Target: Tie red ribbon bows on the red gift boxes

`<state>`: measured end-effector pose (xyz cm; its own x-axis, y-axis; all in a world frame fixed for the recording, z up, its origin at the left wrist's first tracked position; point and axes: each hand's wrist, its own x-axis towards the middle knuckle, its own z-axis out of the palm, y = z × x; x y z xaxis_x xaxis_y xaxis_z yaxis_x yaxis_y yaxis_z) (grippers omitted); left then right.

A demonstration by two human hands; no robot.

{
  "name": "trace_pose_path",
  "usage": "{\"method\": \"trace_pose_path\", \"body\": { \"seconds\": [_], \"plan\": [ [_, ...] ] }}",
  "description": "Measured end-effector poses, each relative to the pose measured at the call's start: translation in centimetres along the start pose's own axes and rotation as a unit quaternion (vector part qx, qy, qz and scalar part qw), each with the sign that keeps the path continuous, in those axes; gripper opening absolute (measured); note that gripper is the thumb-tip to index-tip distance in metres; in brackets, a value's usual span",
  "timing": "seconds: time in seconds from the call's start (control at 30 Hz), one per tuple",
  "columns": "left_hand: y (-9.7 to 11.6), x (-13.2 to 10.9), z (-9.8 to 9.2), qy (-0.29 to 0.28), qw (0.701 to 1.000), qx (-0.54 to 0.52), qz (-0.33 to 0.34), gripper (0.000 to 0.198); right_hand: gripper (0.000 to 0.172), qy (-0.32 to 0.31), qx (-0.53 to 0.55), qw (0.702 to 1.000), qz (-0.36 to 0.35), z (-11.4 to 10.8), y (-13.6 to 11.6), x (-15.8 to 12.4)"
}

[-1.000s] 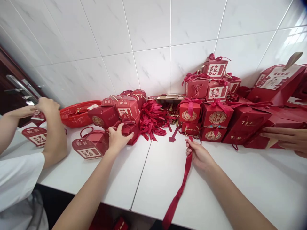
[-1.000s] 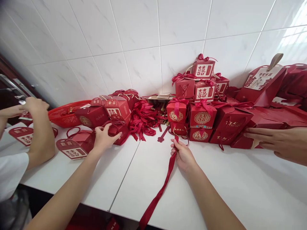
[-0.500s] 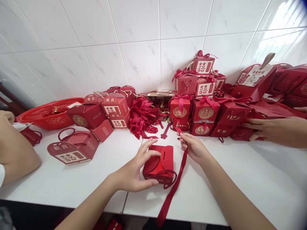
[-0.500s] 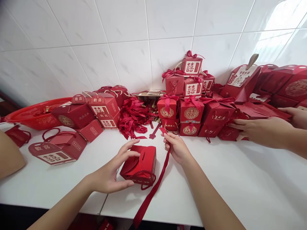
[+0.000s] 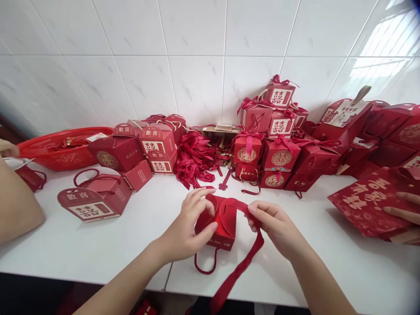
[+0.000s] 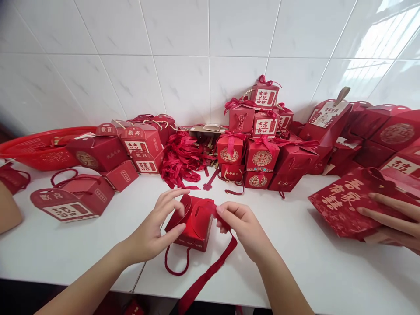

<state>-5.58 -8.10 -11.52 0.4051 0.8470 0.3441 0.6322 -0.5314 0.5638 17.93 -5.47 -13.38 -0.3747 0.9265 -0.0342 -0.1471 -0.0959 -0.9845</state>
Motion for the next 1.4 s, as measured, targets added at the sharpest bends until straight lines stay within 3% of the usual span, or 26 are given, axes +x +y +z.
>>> {"method": "trace_pose_path", "body": {
  "seconds": [0.1, 0.17, 0.6, 1.0, 1.07, 1.2, 1.4],
  "plan": [
    [0.0, 1.2, 0.6, -0.048, 0.999, 0.014, -0.019, 0.043, 0.033, 0.001, -0.016, 1.000, 0.008, 0.6, 0.2, -0.5],
    [-0.1, 1.8, 1.0, -0.064, 0.998, 0.012, -0.014, 0.051, 0.034, 0.014, -0.020, 1.000, 0.011, 0.7, 0.2, -0.5],
    [-0.2, 2.9, 1.8, 0.010, 0.996, -0.082, -0.030, 0.016, 0.037, 0.014, -0.095, 0.995, 0.027, 1.3, -0.1, -0.7],
    [-0.5, 3.3, 1.9, -0.005, 0.993, -0.113, -0.039, 0.011, 0.040, 0.045, -0.188, 0.981, 0.034, 2.1, 0.0, -0.2],
    [-0.4, 3.4, 1.7, -0.007, 0.988, -0.143, -0.052, 0.012, 0.037, 0.064, -0.229, 0.971, 0.011, 2.0, 0.3, -0.1],
    [0.0, 3.6, 1.1, -0.006, 0.970, -0.226, -0.083, 0.016, 0.033, 0.149, -0.312, 0.932, -0.106, 2.1, 0.3, 0.4],
    [0.6, 4.4, -0.3, 0.007, 0.948, -0.313, -0.059, 0.013, 0.021, 0.015, -0.272, 0.951, -0.149, 3.5, -1.9, 2.2]
  ]
}}
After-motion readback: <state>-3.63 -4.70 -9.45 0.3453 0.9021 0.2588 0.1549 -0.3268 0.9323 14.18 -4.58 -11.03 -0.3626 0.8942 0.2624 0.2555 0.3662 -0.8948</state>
